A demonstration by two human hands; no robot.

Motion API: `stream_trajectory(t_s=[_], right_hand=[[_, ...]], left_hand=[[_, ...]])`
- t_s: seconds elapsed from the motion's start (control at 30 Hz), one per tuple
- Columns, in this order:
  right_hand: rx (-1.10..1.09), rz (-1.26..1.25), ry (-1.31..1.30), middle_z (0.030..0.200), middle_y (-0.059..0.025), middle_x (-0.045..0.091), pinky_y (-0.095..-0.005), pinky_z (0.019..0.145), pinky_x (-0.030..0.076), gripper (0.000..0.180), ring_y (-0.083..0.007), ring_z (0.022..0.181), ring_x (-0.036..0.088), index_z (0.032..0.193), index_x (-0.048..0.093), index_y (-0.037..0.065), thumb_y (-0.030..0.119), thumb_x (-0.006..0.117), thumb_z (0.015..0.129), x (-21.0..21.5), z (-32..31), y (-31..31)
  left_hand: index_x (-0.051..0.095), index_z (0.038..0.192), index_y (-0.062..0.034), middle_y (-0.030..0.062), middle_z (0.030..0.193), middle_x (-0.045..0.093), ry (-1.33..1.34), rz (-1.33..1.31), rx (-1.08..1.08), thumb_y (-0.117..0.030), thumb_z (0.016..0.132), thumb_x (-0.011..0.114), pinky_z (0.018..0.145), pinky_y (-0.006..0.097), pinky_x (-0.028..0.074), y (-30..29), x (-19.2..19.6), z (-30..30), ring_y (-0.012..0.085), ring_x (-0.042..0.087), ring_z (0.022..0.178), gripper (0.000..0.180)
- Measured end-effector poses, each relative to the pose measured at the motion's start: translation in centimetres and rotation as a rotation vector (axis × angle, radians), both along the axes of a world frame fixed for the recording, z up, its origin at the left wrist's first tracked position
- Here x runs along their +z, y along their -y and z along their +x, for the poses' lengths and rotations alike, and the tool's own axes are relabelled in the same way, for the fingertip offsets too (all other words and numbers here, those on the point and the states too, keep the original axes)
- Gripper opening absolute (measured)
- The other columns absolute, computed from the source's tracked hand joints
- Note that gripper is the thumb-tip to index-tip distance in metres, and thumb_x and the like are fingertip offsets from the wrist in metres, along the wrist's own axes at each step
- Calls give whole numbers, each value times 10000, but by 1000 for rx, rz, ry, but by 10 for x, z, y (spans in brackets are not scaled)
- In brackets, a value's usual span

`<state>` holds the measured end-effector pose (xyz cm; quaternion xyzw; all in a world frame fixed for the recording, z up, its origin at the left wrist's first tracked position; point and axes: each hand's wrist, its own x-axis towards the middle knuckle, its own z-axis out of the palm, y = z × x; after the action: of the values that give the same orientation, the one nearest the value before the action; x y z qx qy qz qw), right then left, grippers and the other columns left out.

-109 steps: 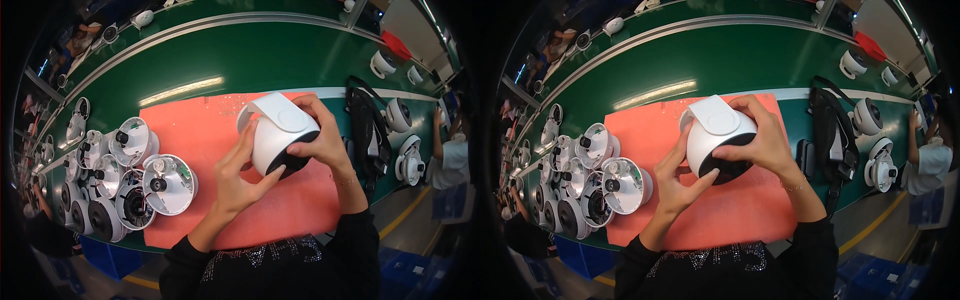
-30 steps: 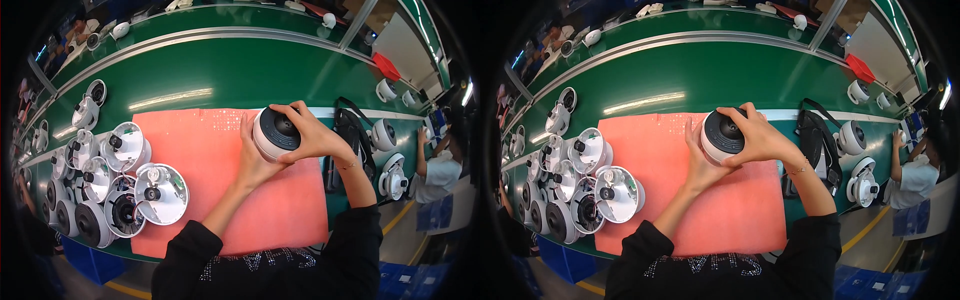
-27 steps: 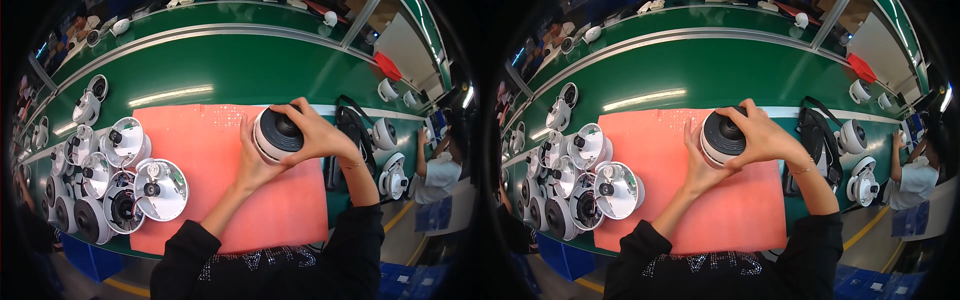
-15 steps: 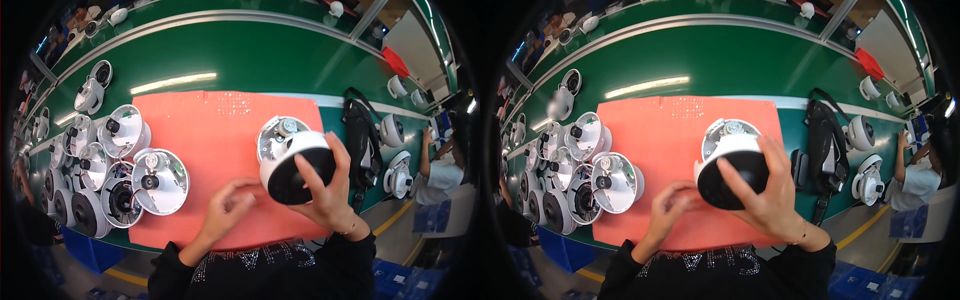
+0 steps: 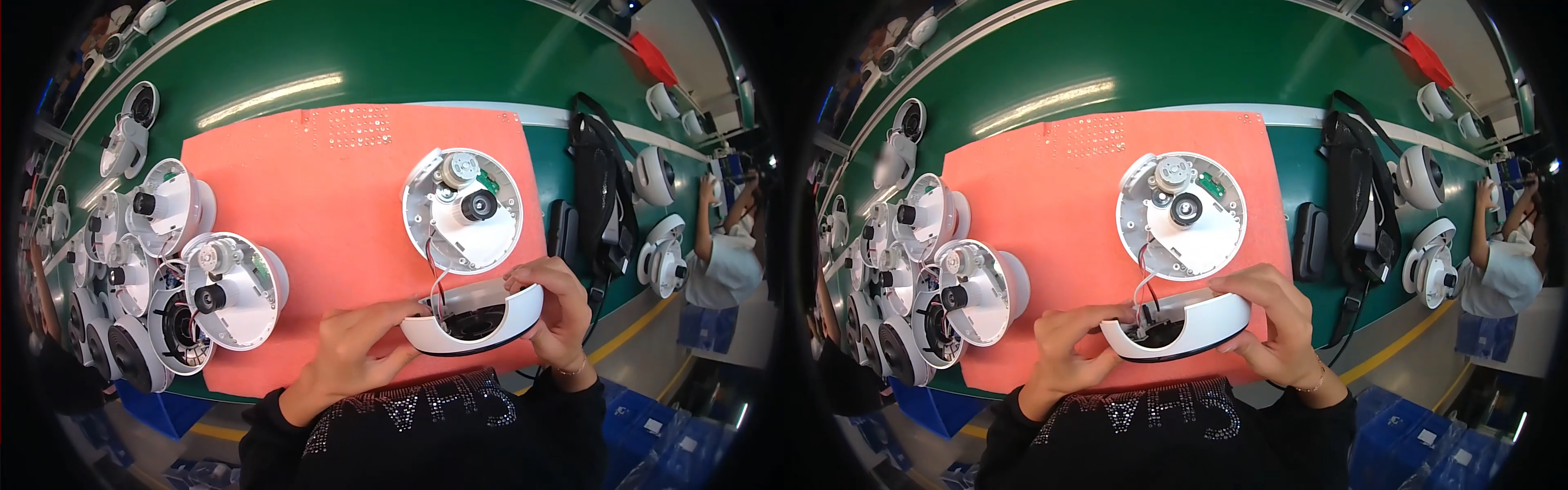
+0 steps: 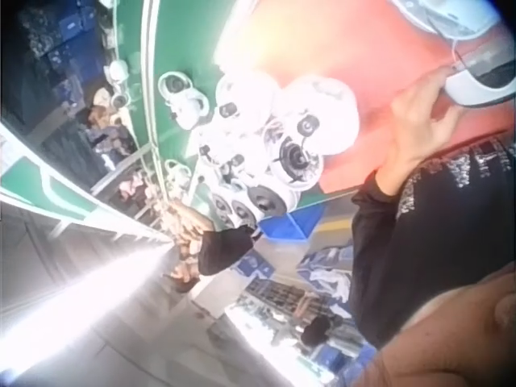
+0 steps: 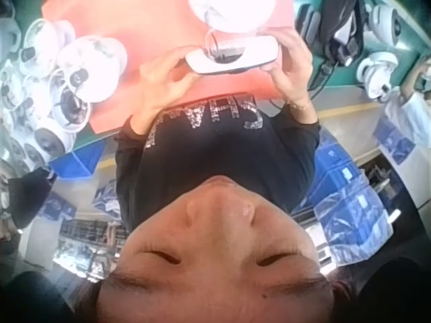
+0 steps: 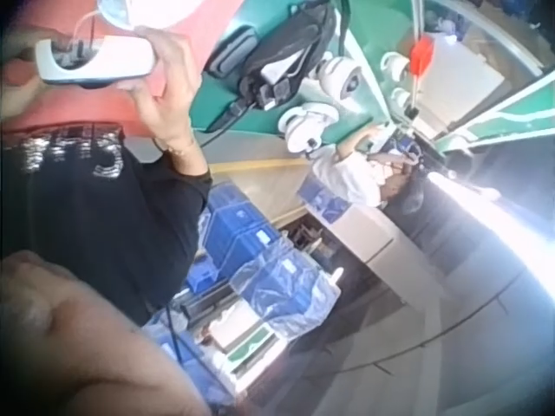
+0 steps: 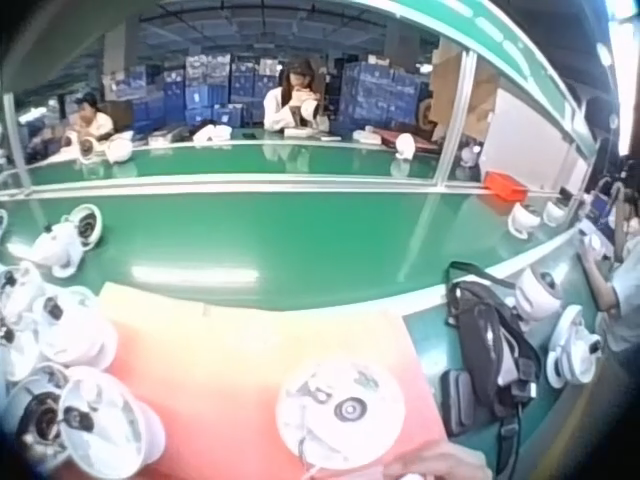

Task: Assembling camera modules and housings on a production line.

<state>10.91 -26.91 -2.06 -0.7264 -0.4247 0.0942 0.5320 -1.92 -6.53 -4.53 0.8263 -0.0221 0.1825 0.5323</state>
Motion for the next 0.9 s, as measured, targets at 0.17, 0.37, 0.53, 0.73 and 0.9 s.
stream_trajectory(t_s=[0.17, 0.37, 0.53, 0.73, 0.9], right_hand=[[6, 129, -83, 887, -147, 598, -315, 699, 450, 468, -241, 769, 568, 982, 542, -48, 282, 709, 695, -5, 3, -1], [217, 110, -141, 918, -128, 616, -294, 663, 444, 510, -213, 720, 560, 993, 558, -10, 298, 752, 636, 4, 14, -6], [272, 100, -119, 874, -101, 613, -271, 645, 437, 563, -195, 755, 559, 975, 564, -1, 337, 777, 577, 8, 17, -13], [236, 5, -209, 817, -89, 584, -290, 666, 430, 391, -204, 747, 555, 886, 547, -3, 202, 768, 637, 21, 10, -18], [81, 23, -129, 722, -65, 529, -269, 589, 385, 427, -166, 650, 497, 863, 515, -7, 335, 711, 699, 14, 0, -20]], left_hand=[[610, 914, -32, 91, 842, 656, -11, 88, 8, -49, 577, 708, 579, 251, 515, -1, 5, 4, 196, 655, 719, 352], [607, 1030, -37, 103, 837, 654, -84, 50, -20, -48, 562, 710, 572, 265, 515, -4, 14, 7, 199, 655, 716, 480], [578, 1106, -34, 105, 857, 652, -94, 84, -61, -34, 542, 706, 565, 268, 517, -7, 18, 6, 190, 653, 730, 578], [564, 1120, -25, 111, 877, 647, -89, 132, -66, -13, 534, 702, 549, 258, 512, -6, 19, 8, 191, 650, 724, 602], [555, 1125, -12, 120, 840, 645, -61, 160, -46, -12, 538, 708, 541, 258, 507, -4, 22, 11, 199, 650, 700, 606]])
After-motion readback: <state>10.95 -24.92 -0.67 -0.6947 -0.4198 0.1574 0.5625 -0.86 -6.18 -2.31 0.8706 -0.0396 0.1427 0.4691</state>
